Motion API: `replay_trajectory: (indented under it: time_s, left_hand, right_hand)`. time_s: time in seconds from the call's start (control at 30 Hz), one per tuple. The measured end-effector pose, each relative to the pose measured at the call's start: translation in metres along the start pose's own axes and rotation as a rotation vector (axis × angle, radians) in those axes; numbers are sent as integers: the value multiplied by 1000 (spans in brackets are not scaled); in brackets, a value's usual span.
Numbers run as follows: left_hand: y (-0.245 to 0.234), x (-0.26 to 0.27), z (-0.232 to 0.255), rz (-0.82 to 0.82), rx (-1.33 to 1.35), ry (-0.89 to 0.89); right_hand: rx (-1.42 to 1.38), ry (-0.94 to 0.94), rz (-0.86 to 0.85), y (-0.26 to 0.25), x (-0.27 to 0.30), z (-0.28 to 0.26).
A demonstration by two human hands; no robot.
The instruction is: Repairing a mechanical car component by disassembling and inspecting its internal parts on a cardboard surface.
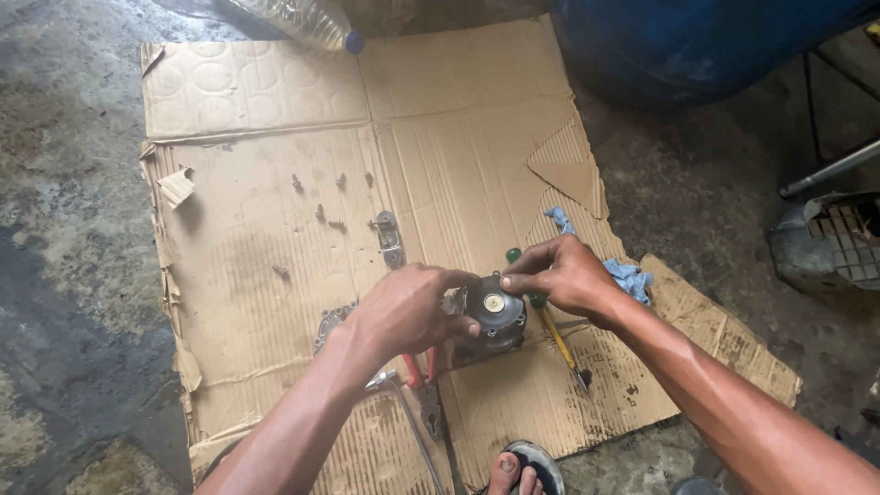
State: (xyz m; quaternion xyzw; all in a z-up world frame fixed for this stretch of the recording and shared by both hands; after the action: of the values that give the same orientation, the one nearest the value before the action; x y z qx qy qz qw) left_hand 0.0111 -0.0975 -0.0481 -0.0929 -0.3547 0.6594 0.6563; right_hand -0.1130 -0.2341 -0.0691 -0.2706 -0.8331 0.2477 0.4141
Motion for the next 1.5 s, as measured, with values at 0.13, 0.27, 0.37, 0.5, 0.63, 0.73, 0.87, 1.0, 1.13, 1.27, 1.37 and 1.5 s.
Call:
replay_trajectory:
  time_s: [0.13,0.27,0.37,0.5,0.63,0.73,0.87,1.0,1.13,1.27,1.37,1.5]
  left_hand:
    - [0,2,1,-8,-8,21]
    - [-2,1,2,-5,-18,31]
    - [-1,0,2,-15,-26,32]
    - [5,-3,-6,-43,-31,18]
    - [1,-7,-10,-18,2,25]
    - [13,-11,-31,-75,37,-55]
    - [17,-19,-22,17,114,196]
    - [14,-16,-21,48,121,170]
    - [19,-16,-35,20,200,47]
    - [18,-15,-34,22,177,60]
    - [15,-13,-30,27,158,69]
    - [10,-13,-21,68,82,172]
  right_hand:
    - [89,-38,7,-2,1,-2]
    - [128,-62,37,-8,8,-12]
    - [194,3,-10,-13,20,-14]
    - [405,-322,-138,4,33,-27]
    - [314,-252,-117,5,34,-15]
    - [261,-210,-91,2,35,-16]
    - [190,-86,-144,4,28,8]
    - [211,-81,-153,6,22,18]
    - [90,-88,-175,15,15,40]
    - [-164,-23,-218,27,10,63]
    - [-186,-52,-217,26,15,56]
    - [1,-29,-180,12,26,32]
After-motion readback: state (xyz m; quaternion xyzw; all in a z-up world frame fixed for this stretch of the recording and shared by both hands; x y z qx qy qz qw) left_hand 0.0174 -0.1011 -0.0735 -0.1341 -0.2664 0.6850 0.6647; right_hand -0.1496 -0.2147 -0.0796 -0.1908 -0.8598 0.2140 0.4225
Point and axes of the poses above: each hand's wrist, its own x-axis away from the middle knuckle, its own y-axis out of the palm, z = x × y, the point moved 10 cm from there along -x, towards the middle knuckle, and after that the axes turned 3 degrees about z, right-handed, at the moved point
